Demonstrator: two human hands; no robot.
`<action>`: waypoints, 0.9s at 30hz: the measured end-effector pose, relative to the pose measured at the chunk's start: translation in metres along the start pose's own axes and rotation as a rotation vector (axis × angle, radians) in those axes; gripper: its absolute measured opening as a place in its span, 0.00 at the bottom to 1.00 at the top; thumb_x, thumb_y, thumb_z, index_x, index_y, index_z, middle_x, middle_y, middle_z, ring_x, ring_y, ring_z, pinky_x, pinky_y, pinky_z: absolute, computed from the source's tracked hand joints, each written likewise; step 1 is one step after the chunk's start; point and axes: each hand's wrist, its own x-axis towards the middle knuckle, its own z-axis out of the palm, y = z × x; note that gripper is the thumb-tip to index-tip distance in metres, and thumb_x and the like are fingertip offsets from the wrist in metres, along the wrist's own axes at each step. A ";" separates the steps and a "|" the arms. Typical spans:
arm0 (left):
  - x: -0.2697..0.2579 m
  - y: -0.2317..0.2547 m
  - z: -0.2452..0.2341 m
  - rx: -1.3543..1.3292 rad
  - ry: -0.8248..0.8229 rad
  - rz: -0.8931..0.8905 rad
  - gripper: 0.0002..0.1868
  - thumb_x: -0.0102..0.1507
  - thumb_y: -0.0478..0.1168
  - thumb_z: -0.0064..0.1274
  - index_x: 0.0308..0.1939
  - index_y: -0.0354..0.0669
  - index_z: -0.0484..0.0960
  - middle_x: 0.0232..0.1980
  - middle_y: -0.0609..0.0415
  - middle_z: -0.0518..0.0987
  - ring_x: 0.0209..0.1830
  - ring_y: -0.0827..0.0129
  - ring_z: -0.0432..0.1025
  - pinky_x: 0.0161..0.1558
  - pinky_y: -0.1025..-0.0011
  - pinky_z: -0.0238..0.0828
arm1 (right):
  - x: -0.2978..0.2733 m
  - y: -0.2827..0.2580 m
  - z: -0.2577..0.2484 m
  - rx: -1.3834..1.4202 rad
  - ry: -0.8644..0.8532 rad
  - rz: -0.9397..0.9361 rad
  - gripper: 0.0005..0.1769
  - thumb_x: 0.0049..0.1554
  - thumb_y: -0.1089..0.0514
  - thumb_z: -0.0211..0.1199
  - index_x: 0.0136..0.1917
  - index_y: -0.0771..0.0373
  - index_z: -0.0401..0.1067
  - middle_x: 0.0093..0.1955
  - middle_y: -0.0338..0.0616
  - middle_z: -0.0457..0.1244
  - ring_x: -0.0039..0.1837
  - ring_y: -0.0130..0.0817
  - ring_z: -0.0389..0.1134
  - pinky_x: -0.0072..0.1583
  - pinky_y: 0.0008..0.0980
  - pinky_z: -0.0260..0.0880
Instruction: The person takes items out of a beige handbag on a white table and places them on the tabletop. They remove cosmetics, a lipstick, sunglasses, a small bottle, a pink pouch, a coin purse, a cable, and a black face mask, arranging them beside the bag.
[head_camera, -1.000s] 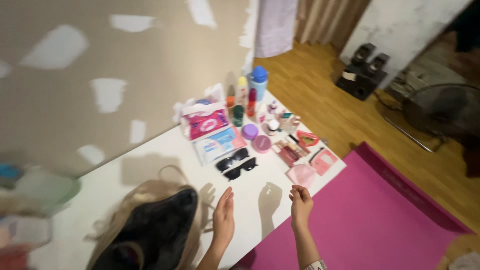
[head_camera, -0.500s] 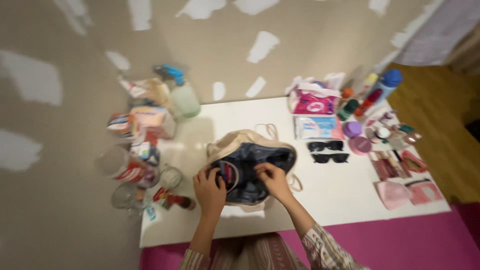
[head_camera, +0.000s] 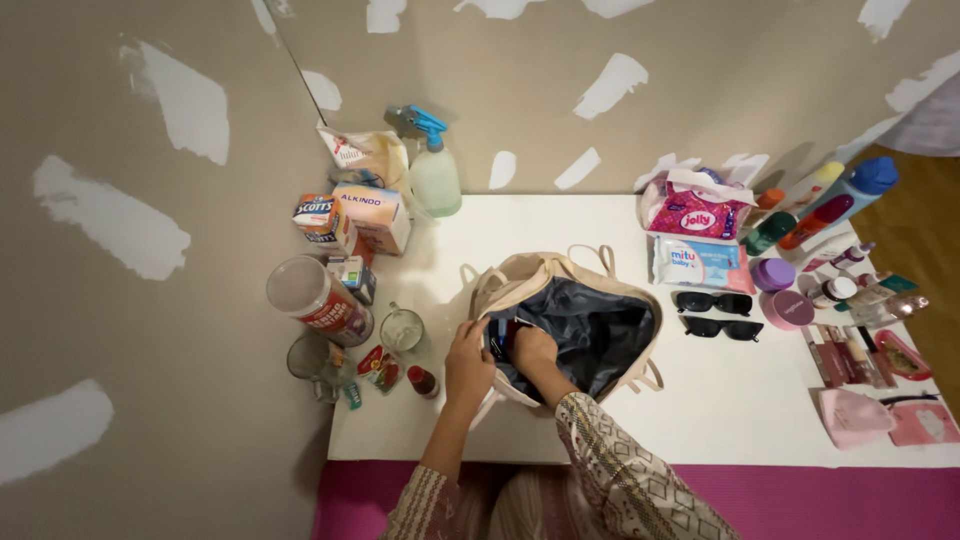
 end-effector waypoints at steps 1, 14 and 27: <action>0.000 0.001 0.000 0.001 -0.002 0.019 0.31 0.53 0.24 0.48 0.61 0.45 0.78 0.63 0.45 0.75 0.59 0.46 0.71 0.57 0.58 0.69 | -0.001 -0.001 -0.002 -0.011 -0.008 0.006 0.15 0.53 0.50 0.66 0.48 0.62 0.81 0.52 0.56 0.71 0.56 0.50 0.74 0.57 0.45 0.75; -0.001 0.011 0.007 -0.023 0.002 0.067 0.33 0.51 0.23 0.49 0.62 0.44 0.78 0.62 0.46 0.76 0.58 0.47 0.71 0.55 0.60 0.70 | -0.028 -0.006 -0.037 -0.042 -0.005 -0.011 0.24 0.48 0.43 0.73 0.51 0.62 0.80 0.59 0.55 0.67 0.65 0.52 0.65 0.60 0.45 0.72; -0.003 0.017 0.010 0.098 0.009 0.111 0.33 0.52 0.28 0.53 0.64 0.43 0.76 0.60 0.46 0.76 0.58 0.47 0.70 0.56 0.58 0.69 | -0.003 0.036 -0.034 0.373 -0.016 -0.019 0.17 0.48 0.48 0.71 0.48 0.58 0.85 0.46 0.58 0.73 0.47 0.47 0.75 0.51 0.38 0.73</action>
